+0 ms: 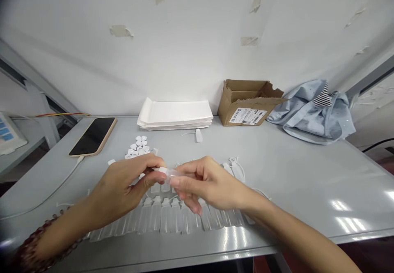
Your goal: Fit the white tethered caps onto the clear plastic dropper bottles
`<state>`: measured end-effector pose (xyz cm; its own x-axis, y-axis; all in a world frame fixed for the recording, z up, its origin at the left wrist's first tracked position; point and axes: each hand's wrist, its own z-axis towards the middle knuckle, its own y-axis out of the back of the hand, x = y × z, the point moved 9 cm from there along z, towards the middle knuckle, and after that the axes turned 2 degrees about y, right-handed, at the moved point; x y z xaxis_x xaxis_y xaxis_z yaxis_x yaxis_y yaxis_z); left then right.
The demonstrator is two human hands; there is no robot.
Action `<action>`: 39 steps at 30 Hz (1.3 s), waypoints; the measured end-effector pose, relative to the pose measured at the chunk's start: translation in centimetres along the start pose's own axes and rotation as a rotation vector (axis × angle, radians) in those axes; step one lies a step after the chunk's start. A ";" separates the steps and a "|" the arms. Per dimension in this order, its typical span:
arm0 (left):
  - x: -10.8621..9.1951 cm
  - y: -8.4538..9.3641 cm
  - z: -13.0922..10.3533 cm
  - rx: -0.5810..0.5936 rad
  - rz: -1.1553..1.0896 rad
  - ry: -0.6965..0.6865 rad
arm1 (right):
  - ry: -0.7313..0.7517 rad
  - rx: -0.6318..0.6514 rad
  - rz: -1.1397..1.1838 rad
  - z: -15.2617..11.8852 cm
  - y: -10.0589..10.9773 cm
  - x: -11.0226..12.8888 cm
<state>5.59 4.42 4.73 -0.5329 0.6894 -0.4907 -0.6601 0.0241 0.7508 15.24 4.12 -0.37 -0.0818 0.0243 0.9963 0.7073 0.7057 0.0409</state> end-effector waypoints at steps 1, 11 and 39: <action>-0.5 0.1 -0.1 -0.013 0.010 -0.061 | -0.062 0.075 0.226 0.1 -0.6 -0.9; -0.7 0.0 -0.9 0.141 -0.119 -0.113 | -0.118 0.253 0.322 -0.3 -2.0 -2.2; 13.0 -3.1 -2.2 0.512 0.159 0.528 | -0.427 -0.503 -0.922 -9.0 14.5 -3.5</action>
<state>-0.46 11.78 -4.95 -0.8693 0.2765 -0.4096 -0.2944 0.3760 0.8786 32.08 7.90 -2.61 -0.8827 -0.0497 0.4672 0.4471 0.2170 0.8678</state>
